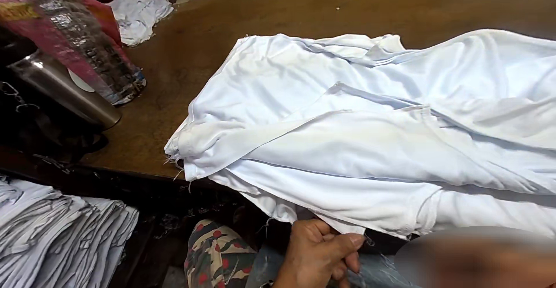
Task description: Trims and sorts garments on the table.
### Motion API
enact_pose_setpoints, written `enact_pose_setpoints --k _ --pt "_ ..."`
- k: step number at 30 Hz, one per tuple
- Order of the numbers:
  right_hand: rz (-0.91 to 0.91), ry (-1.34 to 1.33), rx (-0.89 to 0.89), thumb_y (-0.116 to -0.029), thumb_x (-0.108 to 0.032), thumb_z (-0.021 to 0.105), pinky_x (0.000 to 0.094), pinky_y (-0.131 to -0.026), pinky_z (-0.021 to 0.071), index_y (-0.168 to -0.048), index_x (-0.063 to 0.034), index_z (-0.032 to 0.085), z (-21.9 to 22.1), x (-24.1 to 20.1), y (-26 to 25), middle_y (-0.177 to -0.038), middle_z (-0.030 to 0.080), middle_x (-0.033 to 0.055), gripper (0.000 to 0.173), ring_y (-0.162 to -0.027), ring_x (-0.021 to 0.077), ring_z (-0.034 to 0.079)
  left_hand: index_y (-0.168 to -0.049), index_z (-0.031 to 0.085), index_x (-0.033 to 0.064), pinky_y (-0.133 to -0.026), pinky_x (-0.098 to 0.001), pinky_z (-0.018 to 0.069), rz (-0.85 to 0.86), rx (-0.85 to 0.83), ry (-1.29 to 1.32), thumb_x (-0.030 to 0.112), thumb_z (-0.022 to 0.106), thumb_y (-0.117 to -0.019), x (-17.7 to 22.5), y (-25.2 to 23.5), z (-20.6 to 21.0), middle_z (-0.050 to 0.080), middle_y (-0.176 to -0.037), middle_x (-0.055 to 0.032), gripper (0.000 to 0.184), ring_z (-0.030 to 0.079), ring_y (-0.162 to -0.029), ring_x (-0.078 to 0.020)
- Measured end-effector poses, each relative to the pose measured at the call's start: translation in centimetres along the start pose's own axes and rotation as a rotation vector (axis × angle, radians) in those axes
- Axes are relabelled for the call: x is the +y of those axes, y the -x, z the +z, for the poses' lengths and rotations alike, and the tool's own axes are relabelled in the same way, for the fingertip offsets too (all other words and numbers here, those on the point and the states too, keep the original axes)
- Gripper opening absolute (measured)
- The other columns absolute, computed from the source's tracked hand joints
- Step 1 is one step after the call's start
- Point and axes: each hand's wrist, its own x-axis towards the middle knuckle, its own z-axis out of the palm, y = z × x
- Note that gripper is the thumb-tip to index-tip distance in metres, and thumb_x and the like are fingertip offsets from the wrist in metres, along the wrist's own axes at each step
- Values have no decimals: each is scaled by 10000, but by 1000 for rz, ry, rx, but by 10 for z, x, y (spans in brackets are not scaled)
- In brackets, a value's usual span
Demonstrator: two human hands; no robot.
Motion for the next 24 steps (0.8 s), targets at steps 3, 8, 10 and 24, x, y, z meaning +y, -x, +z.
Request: enact_pose_setpoints --k 3,8,10,24 --pt "43 524 73 -1078 -258 519 272 -537 450 -1117 58 649 -2 5 7 -769 599 67 344 -596 84 522 -919 671 -9 -420 -199 467 -34 -21 6 61 662 -977 -2 2 0 651 -645 -26 91 544 -459 -44" --pt "98 675 105 -1134 -296 321 356 -529 441 -1110 113 664 -5 24 19 -716 570 134 534 -566 163 500 -921 672 -1 -423 -192 458 -48 -4 -6 53 656 -979 -11 3 -2 639 -635 -12 81 536 -459 -37" --pt "99 621 123 -1135 -332 319 336 -513 430 -1097 106 672 -9 25 23 -695 552 104 563 -550 139 483 -953 659 -8 -425 -200 471 -27 65 -28 32 648 -973 -12 4 0 654 -655 -26 46 553 -467 -48" --pt "-25 718 269 -1046 -181 587 299 -565 477 -1086 105 640 -8 26 26 -777 623 162 294 -614 135 553 -979 726 -61 -488 -207 524 228 -15 -215 9 645 -972 -18 2 14 705 -722 -51 107 602 -525 -46"
